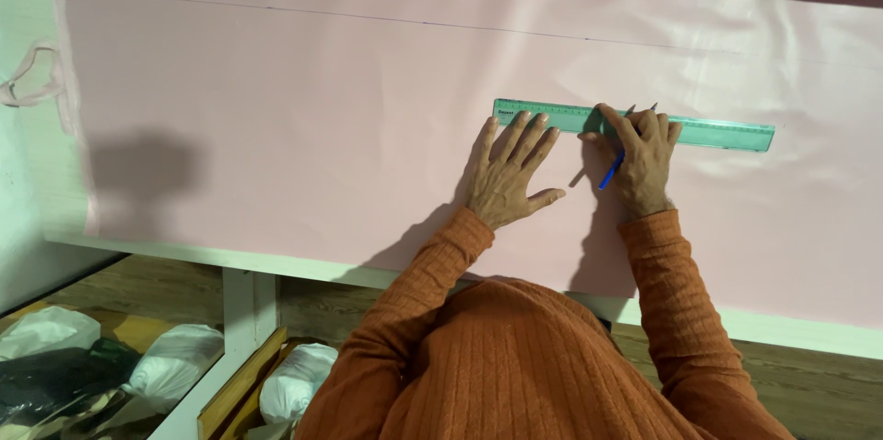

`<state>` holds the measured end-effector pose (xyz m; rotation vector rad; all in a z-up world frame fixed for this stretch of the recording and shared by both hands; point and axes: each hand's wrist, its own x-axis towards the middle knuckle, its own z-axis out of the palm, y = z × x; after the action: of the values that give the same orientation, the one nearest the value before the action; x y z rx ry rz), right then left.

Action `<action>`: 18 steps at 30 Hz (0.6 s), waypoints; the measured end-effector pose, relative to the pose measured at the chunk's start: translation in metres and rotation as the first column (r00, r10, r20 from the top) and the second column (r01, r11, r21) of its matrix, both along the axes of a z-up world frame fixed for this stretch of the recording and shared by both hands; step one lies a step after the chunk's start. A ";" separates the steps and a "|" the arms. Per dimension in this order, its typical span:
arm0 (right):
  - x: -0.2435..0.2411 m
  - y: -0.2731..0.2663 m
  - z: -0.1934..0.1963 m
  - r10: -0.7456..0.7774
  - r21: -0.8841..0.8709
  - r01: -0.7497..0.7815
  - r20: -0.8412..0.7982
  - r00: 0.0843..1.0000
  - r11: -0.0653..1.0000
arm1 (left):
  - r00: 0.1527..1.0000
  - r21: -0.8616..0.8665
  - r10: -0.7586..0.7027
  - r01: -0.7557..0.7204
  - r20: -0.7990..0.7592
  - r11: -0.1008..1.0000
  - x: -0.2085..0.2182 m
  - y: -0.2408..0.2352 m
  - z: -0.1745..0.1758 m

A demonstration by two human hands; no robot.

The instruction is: Marking straight lines on a roll of pink leather using a ruler and a pen on a cutting table.

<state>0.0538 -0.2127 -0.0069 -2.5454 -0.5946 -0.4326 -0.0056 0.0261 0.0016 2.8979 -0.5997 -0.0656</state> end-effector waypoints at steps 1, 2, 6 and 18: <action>0.000 0.001 0.002 -0.001 0.000 0.001 0.001 1.000 1.000 | 1.000 0.000 -0.001 0.001 0.001 1.000 0.000 0.000 -0.001; 0.000 0.002 0.003 -0.002 0.002 0.002 -0.006 1.000 1.000 | 1.000 -0.002 -0.001 0.001 -0.003 1.000 0.000 0.000 -0.002; 0.002 -0.003 -0.004 0.029 0.162 -0.015 -0.083 0.996 0.987 | 1.000 0.006 0.003 -0.003 -0.010 1.000 -0.001 -0.001 -0.003; 0.092 0.085 -0.006 0.582 0.720 -0.085 -0.479 0.657 0.689 | 0.954 -0.103 -0.035 0.005 -0.296 0.995 0.001 -0.001 -0.009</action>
<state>0.1456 -0.1274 -0.0129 -1.6410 -0.5147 0.4102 -0.0047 0.0253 -0.0073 2.7079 -0.5589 -0.4526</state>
